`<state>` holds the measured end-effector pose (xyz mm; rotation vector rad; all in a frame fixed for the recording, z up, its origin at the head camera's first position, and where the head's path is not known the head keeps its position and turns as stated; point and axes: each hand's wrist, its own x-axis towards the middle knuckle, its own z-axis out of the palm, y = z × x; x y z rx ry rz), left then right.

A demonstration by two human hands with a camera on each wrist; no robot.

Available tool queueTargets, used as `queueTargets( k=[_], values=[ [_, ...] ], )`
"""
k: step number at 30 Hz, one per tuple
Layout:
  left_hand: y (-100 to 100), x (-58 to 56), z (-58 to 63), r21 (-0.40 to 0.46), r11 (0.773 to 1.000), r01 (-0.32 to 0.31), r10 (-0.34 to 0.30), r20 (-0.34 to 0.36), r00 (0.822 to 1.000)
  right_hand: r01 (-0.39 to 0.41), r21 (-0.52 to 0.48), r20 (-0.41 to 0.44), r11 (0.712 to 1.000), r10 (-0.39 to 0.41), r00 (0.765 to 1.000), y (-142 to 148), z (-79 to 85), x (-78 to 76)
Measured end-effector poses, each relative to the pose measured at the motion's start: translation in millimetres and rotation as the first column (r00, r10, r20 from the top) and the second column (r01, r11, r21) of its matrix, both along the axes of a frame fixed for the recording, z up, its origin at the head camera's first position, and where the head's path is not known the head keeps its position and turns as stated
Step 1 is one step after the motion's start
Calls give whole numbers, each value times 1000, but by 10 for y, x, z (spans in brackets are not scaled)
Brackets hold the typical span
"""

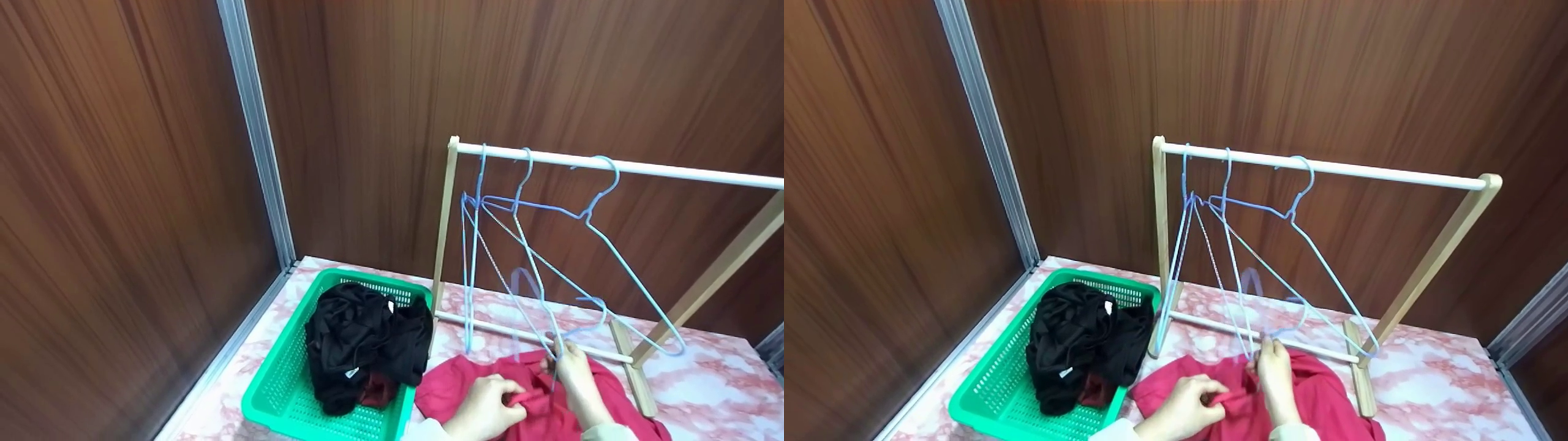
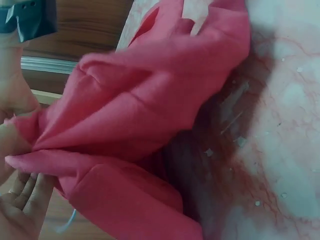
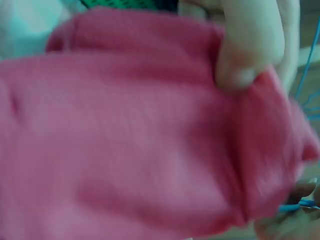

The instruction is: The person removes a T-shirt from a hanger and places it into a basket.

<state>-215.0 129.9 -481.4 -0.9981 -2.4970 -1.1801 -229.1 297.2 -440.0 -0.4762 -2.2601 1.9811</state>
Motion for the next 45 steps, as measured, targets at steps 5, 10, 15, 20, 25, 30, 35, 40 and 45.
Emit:
queueTargets(
  k=[5,10,15,20,25,30,35,40,45],
  values=[
    [-13,-2,-10,-40,999,-2,2,-4,1000,-39,21,-6,999,39,999,200,-17,-38],
    [-16,17,11,-177,984,7,2,48,999,-9,8,-33,1000,9,999,420,-56,-16],
    [-13,17,0,-300,954,-19,34,47,998,0,-49,-60,999,-3,998,559,-94,-14],
    [-10,-7,-76,-365,929,-58,80,44,996,17,-117,-36,993,-21,999,653,-151,9],
    [-15,-40,-164,-447,889,-98,137,55,989,59,-212,-31,976,-67,997,745,-167,38],
    [-36,-55,-236,-508,843,-177,238,57,969,48,-266,-1,963,-50,999,827,-189,58],
    [-62,-58,-272,-522,822,-225,303,66,951,24,-344,-8,939,-28,1000,911,-227,93],
    [-78,-68,-326,-549,822,-151,275,152,949,-32,-424,-132,905,-27,991,1040,-256,157],
    [-63,-46,-538,-591,771,-236,279,-20,960,-63,-455,-203,888,-34,979,1175,-229,231]
  ],
)
